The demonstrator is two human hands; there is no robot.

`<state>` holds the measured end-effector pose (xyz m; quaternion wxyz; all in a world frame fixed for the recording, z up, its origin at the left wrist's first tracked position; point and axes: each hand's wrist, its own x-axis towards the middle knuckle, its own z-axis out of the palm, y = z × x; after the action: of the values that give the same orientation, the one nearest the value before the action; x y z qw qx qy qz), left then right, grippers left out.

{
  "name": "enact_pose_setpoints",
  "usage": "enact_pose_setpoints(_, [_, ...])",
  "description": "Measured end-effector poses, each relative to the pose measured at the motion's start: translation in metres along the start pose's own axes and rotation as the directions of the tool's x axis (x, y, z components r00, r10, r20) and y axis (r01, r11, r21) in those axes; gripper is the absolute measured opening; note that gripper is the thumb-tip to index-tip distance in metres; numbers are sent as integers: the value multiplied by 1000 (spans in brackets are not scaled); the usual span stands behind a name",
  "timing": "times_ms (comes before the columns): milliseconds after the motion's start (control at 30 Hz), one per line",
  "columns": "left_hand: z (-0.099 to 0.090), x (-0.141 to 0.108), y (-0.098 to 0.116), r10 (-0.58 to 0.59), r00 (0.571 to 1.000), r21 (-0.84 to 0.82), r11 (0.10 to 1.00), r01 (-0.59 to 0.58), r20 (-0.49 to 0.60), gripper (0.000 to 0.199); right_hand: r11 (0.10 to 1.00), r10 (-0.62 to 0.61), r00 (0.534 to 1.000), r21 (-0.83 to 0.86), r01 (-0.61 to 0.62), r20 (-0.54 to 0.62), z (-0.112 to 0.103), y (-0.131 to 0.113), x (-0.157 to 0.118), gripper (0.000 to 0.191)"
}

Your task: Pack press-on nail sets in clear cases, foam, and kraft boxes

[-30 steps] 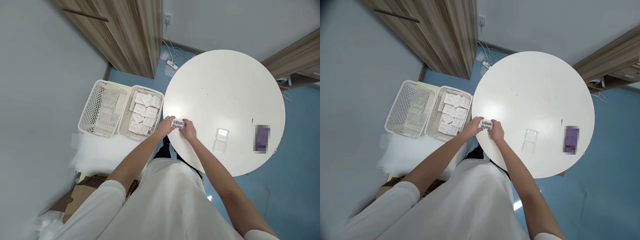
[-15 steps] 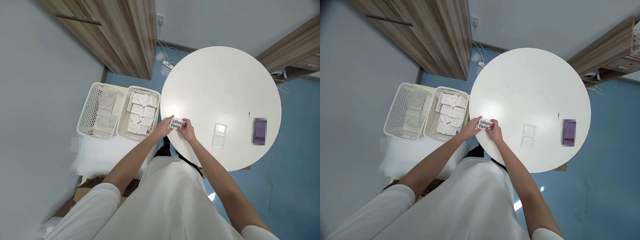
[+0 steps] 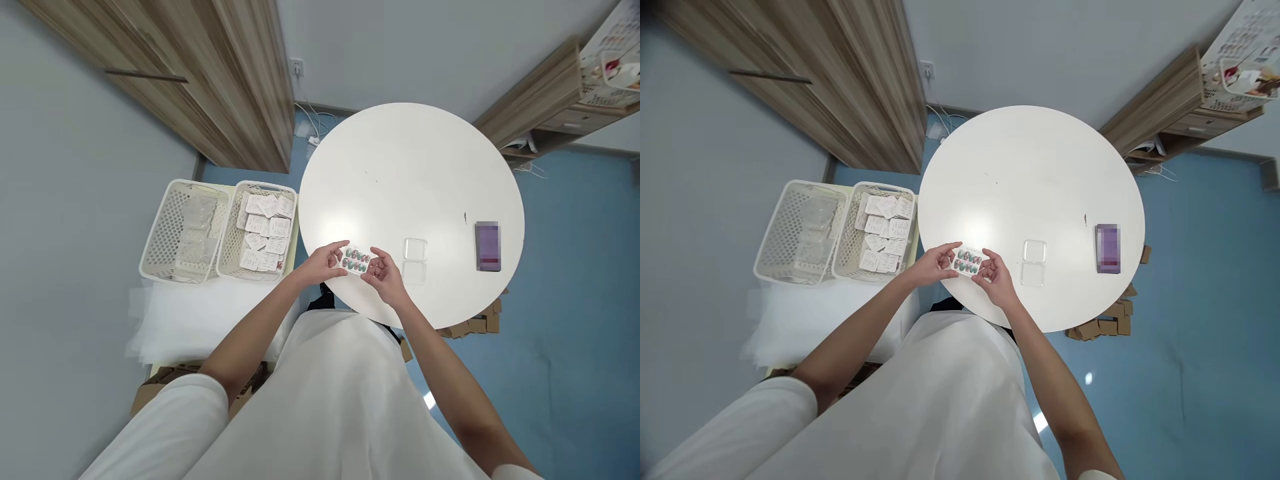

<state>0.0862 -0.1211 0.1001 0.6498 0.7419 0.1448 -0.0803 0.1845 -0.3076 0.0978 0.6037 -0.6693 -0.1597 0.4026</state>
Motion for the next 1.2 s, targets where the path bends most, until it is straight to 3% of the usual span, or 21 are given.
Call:
enact_pose_setpoints(100, [22, -3, 10, 44, 989, 78, 996, -33, -140, 70, 998, -9, 1000, 59, 8, 18, -18, -8, -7, 58])
enact_pose_setpoints(267, [67, -5, 22, 153, 919, 253, 966, -61, -362, 69, 995, -69, 995, 78, 63, 72, -55, -12, -18, 51])
enact_pose_setpoints(433, [108, 6, 28, 195, 948, 350, 931, -99, -250, 65, 993, -69, 988, -88, 82, 139, -100, 5, -36, 69])
enact_pose_setpoints(567, [143, 16, 22, 147, 978, 387, 919, -80, -147, 66, 952, -6, 990, -304, 49, 140, -132, 21, -54, 71])
enact_pose_setpoints(767, [191, 28, 5, 66, 989, 382, 924, -9, -136, 75, 911, 76, 987, -413, -9, 145, -168, 43, -68, 70])
enact_pose_setpoints(867, [202, 38, 4, 39, 990, 372, 928, 15, -137, 68, 905, 75, 987, -425, -6, 145, -181, 49, -67, 70])
enact_pose_setpoints(1000, [202, 60, 6, -9, 992, 396, 917, 59, -126, 66, 883, 65, 988, -469, 7, 137, -195, 56, -53, 65])
enact_pose_setpoints(1200, [195, 96, 2, -62, 990, 559, 820, 123, -127, 63, 724, -10, 994, -685, 82, 109, -205, 69, -21, 61])
